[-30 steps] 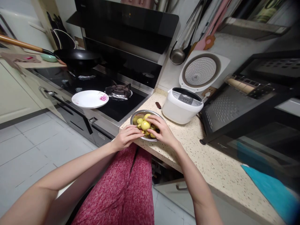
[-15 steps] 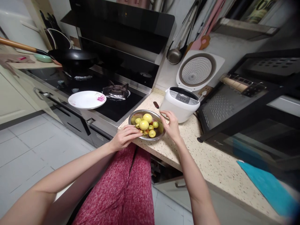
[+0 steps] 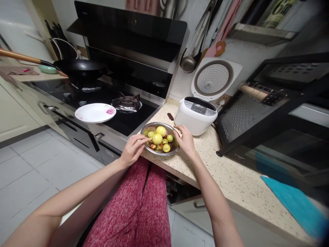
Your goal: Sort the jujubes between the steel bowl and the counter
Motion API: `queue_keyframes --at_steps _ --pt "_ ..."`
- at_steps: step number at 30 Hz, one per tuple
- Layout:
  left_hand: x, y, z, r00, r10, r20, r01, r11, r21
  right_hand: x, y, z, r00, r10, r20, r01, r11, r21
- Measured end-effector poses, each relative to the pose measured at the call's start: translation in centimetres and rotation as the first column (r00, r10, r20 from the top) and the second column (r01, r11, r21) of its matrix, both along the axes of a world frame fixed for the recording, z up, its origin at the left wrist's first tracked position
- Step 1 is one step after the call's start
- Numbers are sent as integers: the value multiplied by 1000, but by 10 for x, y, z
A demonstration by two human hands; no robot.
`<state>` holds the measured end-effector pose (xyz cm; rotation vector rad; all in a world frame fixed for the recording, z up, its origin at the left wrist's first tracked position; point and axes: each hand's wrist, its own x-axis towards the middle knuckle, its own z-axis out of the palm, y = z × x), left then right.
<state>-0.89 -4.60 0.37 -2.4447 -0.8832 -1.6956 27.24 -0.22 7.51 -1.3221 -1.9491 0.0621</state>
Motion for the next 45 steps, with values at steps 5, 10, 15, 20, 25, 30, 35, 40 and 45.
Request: queue_keyframes --at_steps 5,10,15,20,25,30,35,40,45 --pt "5 1 2 988 45 149 1 956 -294 -3 -3 0 995 -99 12 100 994 -52" --pt "9 2 10 997 1 78 28 929 -368 1 -1 5 976 -209 58 215 905 -367" --pt "18 5 29 997 -41 -64 18 944 -330 6 -3 15 989 -103 -105 3 726 -687" --pt "29 16 48 989 -90 -117 48 946 -320 9 -6 21 925 -102 -367 -234 607 -759" --pt "34 24 45 987 -133 -93 90 925 -368 6 -3 22 862 -131 -489 -217 777 -591" --pt "44 35 33 983 -185 17 174 880 -441 2 7 39 834 -162 -528 -167 837 -521" --pt "56 57 22 978 -150 148 205 842 -499 -6 17 64 858 -203 -472 -84 852 -517" --pt "59 69 13 967 -151 205 243 788 -565 -14 26 86 912 -245 -329 36 846 -532" --pt "55 73 7 953 -167 252 287 765 -577 -21 35 102 936 -296 -190 159 837 -524"
